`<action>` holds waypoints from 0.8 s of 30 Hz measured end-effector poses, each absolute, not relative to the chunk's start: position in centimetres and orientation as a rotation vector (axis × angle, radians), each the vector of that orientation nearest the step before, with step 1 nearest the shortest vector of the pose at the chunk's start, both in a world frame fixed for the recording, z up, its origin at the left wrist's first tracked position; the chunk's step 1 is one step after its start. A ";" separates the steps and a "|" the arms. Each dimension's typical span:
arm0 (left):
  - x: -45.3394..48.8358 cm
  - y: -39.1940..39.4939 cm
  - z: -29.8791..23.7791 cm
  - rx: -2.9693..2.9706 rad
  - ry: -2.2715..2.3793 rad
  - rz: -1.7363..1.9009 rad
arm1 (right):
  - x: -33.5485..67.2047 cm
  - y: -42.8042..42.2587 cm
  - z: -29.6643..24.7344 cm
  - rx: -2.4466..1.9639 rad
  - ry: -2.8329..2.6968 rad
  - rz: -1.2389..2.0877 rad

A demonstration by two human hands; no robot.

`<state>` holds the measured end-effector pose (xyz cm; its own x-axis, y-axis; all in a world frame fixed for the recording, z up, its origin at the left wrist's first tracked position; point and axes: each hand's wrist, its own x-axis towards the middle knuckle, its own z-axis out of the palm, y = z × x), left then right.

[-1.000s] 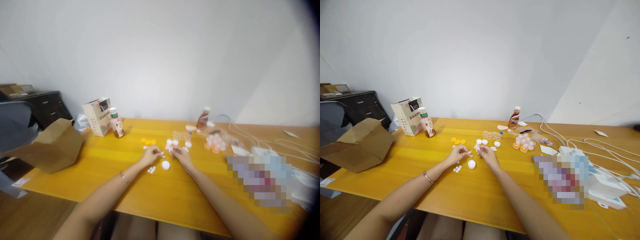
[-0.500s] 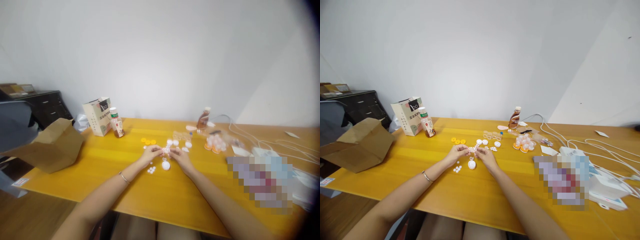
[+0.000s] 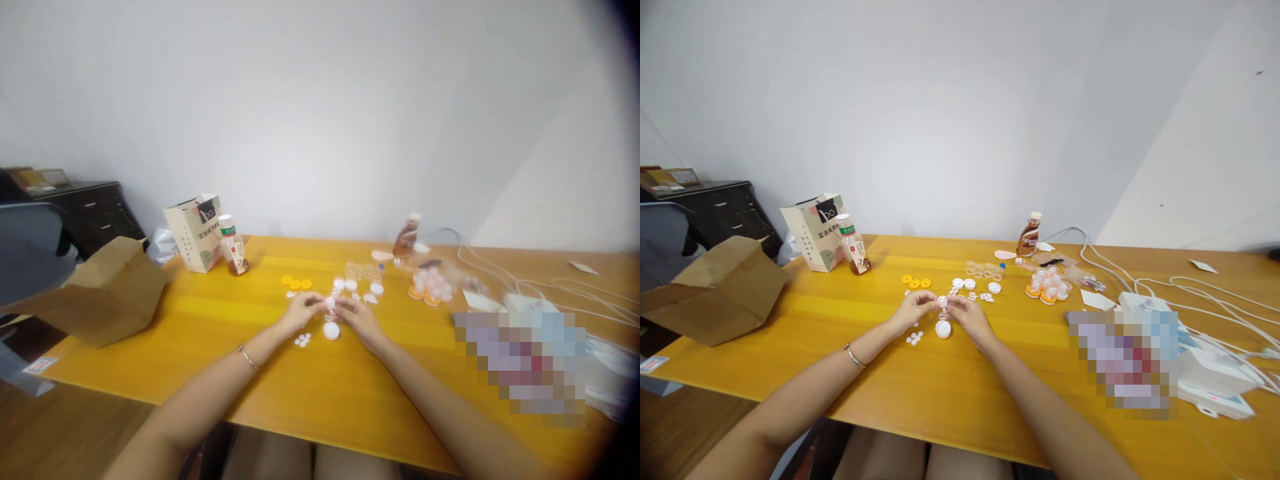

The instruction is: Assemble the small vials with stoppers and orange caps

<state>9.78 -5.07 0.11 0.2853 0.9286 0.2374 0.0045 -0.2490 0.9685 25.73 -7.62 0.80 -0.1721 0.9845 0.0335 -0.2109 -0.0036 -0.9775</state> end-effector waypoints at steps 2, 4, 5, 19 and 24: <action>9.8 -4.9 -0.1 1.562 0.905 1.144 | 25.8 -7.6 0.9 -0.950 -1.185 1.408; 9.8 -4.8 -0.3 1.577 0.912 1.137 | 25.8 -7.7 1.0 -0.957 -1.204 1.398; 9.8 -4.8 -0.4 1.582 0.915 1.135 | 25.8 -7.7 1.1 -0.966 -1.217 1.389; 10.0 -5.3 -0.3 1.686 0.999 1.223 | 25.8 -7.8 1.4 -1.022 -1.340 1.288; 10.2 -5.7 -0.1 1.771 0.908 1.172 | 25.8 -7.8 1.5 -1.019 -1.395 1.267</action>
<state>10.22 -5.66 -0.09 0.3103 0.8795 0.3609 0.1294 -0.4152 0.9005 25.85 -7.81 1.46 -0.1921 0.9747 0.1146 -0.0204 0.1128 -0.9934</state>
